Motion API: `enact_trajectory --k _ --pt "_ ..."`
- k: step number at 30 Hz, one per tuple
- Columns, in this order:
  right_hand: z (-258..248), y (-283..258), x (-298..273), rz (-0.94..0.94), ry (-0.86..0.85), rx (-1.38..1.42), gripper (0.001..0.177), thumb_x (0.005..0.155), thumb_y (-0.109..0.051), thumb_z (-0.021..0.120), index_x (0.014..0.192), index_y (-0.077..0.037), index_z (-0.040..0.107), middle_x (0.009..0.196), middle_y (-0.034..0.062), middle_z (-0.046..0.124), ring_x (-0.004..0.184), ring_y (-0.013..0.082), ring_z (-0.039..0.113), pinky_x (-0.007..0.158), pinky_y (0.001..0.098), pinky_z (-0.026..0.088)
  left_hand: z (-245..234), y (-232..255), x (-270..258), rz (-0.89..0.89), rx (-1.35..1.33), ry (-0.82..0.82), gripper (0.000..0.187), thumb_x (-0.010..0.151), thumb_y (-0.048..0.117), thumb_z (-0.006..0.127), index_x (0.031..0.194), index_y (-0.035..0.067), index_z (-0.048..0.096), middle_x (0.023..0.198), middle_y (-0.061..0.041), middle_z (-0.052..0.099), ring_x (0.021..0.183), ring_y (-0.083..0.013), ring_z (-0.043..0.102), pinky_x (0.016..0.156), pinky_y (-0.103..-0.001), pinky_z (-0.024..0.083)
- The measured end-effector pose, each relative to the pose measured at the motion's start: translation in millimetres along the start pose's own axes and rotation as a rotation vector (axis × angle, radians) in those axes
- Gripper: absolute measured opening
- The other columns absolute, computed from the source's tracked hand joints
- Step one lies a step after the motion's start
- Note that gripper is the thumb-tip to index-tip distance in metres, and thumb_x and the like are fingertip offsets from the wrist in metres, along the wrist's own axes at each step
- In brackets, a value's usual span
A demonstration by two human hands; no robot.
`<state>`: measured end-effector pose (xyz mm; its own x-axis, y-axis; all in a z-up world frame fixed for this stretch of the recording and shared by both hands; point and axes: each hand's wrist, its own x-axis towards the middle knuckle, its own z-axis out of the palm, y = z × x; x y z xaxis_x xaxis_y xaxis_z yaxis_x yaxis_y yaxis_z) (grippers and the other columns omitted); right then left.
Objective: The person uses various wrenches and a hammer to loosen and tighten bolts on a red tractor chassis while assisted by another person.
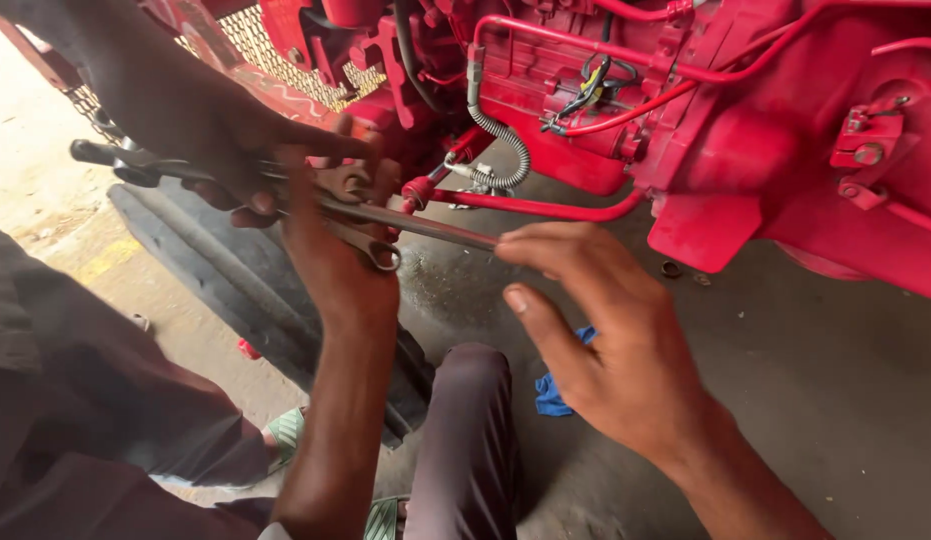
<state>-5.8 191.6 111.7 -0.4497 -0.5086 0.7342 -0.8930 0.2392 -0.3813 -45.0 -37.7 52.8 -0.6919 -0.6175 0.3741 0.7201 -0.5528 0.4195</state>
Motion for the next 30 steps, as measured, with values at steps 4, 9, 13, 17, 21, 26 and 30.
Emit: enact_trajectory --k 4,9,13,17,21,26,30 --pt "11 9 5 -0.012 -0.011 -0.014 0.024 0.099 -0.006 0.069 0.122 -0.003 0.065 0.127 0.0113 0.069 0.124 0.0286 0.068 0.105 0.0386 0.053 22 0 -20 -0.111 0.034 -0.005 0.050 0.094 0.018 0.059 0.139 -0.001 0.049 0.127 -0.013 0.069 0.103 -0.0234 0.077 0.083 -0.039 0.064" --pt "9 24 -2 0.110 0.009 -0.022 0.027 0.098 -0.009 0.068 0.125 -0.002 0.064 0.135 0.0130 0.065 0.127 0.0265 0.064 0.106 0.0385 0.052 19 -18 -48 -0.270 0.170 -0.068 0.031 0.099 0.017 0.059 0.123 -0.003 0.055 0.112 -0.018 0.069 0.086 -0.0256 0.073 0.062 -0.035 0.060" --pt "8 44 -12 0.163 0.010 0.013 0.026 0.099 -0.010 0.064 0.123 0.001 0.064 0.129 0.0144 0.065 0.116 0.0253 0.066 0.094 0.0374 0.054 5 -59 -97 -0.474 0.158 -0.152 0.021 0.102 0.018 0.059 0.109 -0.002 0.059 0.094 -0.015 0.067 0.071 -0.0219 0.069 0.052 -0.031 0.055" --pt "17 72 -42 0.809 -0.169 0.259 0.036 0.096 -0.022 0.064 0.128 -0.006 0.061 0.112 0.0108 0.074 0.051 0.0158 0.062 0.042 0.0296 0.048 -12 -106 -140 -0.755 0.271 -0.357 0.026 0.104 0.020 0.053 0.108 -0.004 0.063 0.090 -0.014 0.068 0.070 -0.0195 0.068 0.048 -0.029 0.054" --pt "5 109 -92 1.013 -0.060 0.579 0.033 0.099 -0.025 0.057 0.124 -0.003 0.056 0.101 0.0131 0.076 0.052 0.0089 0.059 0.034 0.0240 0.038 -16 -145 -161 -1.018 0.402 -0.644 0.031 0.107 0.023 0.052 0.111 -0.005 0.064 0.097 -0.013 0.069 0.076 -0.0203 0.071 0.051 -0.031 0.057" --pt "-29 146 -159 1.046 0.162 0.814 0.036 0.104 -0.028 0.051 0.129 -0.002 0.055 0.112 0.0150 0.078 0.064 0.0085 0.065 0.043 0.0212 0.047 -1 -183 -173 -1.255 0.355 -0.716 0.033 0.104 0.031 0.050 0.118 0.003 0.064 0.100 -0.009 0.071 0.084 -0.0162 0.074 0.058 -0.029 0.062" --pt "-44 174 -196 0.998 0.279 0.656 0.037 0.105 -0.029 0.052 0.130 -0.002 0.057 0.116 0.0139 0.077 0.074 0.0108 0.064 0.049 0.0226 0.048 4 -230 -189 -1.051 0.532 -0.844 0.033 0.104 0.030 0.058 0.119 0.001 0.064 0.097 -0.007 0.068 0.082 -0.0137 0.065 0.052 -0.030 0.057"
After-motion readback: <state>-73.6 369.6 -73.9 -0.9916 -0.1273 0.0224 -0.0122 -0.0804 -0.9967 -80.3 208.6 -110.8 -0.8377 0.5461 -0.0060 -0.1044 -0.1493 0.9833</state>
